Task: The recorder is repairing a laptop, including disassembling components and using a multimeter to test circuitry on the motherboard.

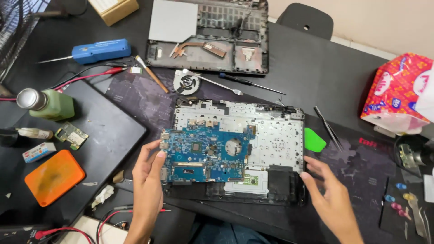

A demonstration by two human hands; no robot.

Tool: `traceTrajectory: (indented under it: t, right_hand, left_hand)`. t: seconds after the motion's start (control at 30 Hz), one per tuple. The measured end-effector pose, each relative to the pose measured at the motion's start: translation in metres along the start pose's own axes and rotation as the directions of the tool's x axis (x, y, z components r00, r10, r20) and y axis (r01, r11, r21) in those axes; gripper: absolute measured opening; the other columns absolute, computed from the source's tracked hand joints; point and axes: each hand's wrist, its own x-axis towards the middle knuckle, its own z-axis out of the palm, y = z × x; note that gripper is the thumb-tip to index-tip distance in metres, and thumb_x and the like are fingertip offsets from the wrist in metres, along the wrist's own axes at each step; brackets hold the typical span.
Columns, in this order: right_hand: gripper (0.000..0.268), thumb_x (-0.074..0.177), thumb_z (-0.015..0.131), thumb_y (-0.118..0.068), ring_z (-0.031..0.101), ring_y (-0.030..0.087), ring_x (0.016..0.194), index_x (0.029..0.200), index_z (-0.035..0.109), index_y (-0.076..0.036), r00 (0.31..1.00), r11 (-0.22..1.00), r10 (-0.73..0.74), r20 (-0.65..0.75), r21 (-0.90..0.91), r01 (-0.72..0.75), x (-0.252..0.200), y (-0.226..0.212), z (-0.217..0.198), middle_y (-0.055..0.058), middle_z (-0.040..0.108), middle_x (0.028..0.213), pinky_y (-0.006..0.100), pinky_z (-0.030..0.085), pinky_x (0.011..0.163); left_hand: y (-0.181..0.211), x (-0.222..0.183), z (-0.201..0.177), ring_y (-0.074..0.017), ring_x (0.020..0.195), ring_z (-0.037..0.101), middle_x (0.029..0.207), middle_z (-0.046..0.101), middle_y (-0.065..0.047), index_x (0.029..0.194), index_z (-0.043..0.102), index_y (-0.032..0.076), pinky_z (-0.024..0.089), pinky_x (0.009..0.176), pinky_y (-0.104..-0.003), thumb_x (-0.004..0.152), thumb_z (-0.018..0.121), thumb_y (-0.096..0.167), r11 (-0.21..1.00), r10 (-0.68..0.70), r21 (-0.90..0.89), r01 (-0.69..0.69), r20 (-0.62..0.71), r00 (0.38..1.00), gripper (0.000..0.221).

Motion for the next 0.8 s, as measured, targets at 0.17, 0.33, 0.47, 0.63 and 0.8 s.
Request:
traceTrajectory:
  t: [0.17, 0.33, 0.47, 0.63, 0.8]
  right_hand:
    - [0.046, 0.095, 0.064, -0.017, 0.064, 0.016, 0.114, 0.138, 0.059, -0.004, 0.999, 0.975, 0.033, -0.002, 0.221, -0.032, 0.003, 0.014, 0.011, 0.011, 0.071, 0.124, 0.030, 0.051, 0.092]
    - [0.048, 0.097, 0.063, -0.012, 0.060, 0.014, 0.108, 0.144, 0.059, 0.000, 0.986, 0.832, 0.162, 0.023, 0.534, -0.149, 0.009, 0.044, 0.010, 0.012, 0.067, 0.129, 0.029, 0.046, 0.093]
    - [0.044, 0.099, 0.061, -0.013, 0.061, 0.012, 0.110, 0.141, 0.061, 0.002, 0.979, 0.704, 0.187, 0.086, 0.683, -0.194, 0.003, 0.018, 0.010, 0.011, 0.068, 0.126, 0.028, 0.046, 0.097]
    - [0.032, 0.104, 0.055, -0.018, 0.062, 0.011, 0.110, 0.132, 0.058, -0.004, 0.957, 0.549, 0.248, 0.153, 0.791, -0.269, 0.000, 0.001, 0.020, 0.006, 0.069, 0.120, 0.028, 0.047, 0.096]
    - [0.032, 0.104, 0.055, -0.019, 0.065, 0.013, 0.108, 0.133, 0.059, -0.004, 0.968, 0.512, 0.204, 0.148, 0.827, -0.235, 0.016, 0.002, 0.016, 0.007, 0.070, 0.121, 0.029, 0.051, 0.093]
  left_hand:
    - [0.000, 0.006, -0.005, -0.0120, 0.104, 0.064, 0.117, 0.072, -0.011, 0.130, 0.058, -0.004, 0.050, 0.092, -0.028, 0.103, 0.055, 0.007, 0.997, 0.034, -0.067, -0.037, -0.047, 0.998, 0.029]
    - [0.007, 0.012, -0.013, -0.0158, 0.105, 0.067, 0.118, 0.070, -0.012, 0.130, 0.056, -0.001, 0.054, 0.095, -0.033, 0.103, 0.053, 0.005, 0.972, -0.012, -0.237, -0.005, -0.070, 0.997, 0.028]
    - [0.009, 0.012, -0.019, -0.0157, 0.107, 0.067, 0.120, 0.069, -0.012, 0.130, 0.056, -0.001, 0.054, 0.095, -0.033, 0.103, 0.054, 0.005, 0.971, -0.020, -0.240, 0.000, -0.081, 0.996, 0.028]
    - [0.007, 0.011, -0.024, -0.0159, 0.107, 0.067, 0.120, 0.069, -0.011, 0.127, 0.056, 0.001, 0.054, 0.094, -0.033, 0.103, 0.054, 0.006, 0.955, -0.053, -0.294, 0.031, -0.067, 0.996, 0.025]
    - [0.014, 0.010, -0.032, -0.0158, 0.105, 0.067, 0.119, 0.069, -0.010, 0.127, 0.058, 0.001, 0.054, 0.091, -0.033, 0.103, 0.055, 0.006, 0.943, -0.045, -0.332, 0.032, -0.029, 0.999, 0.025]
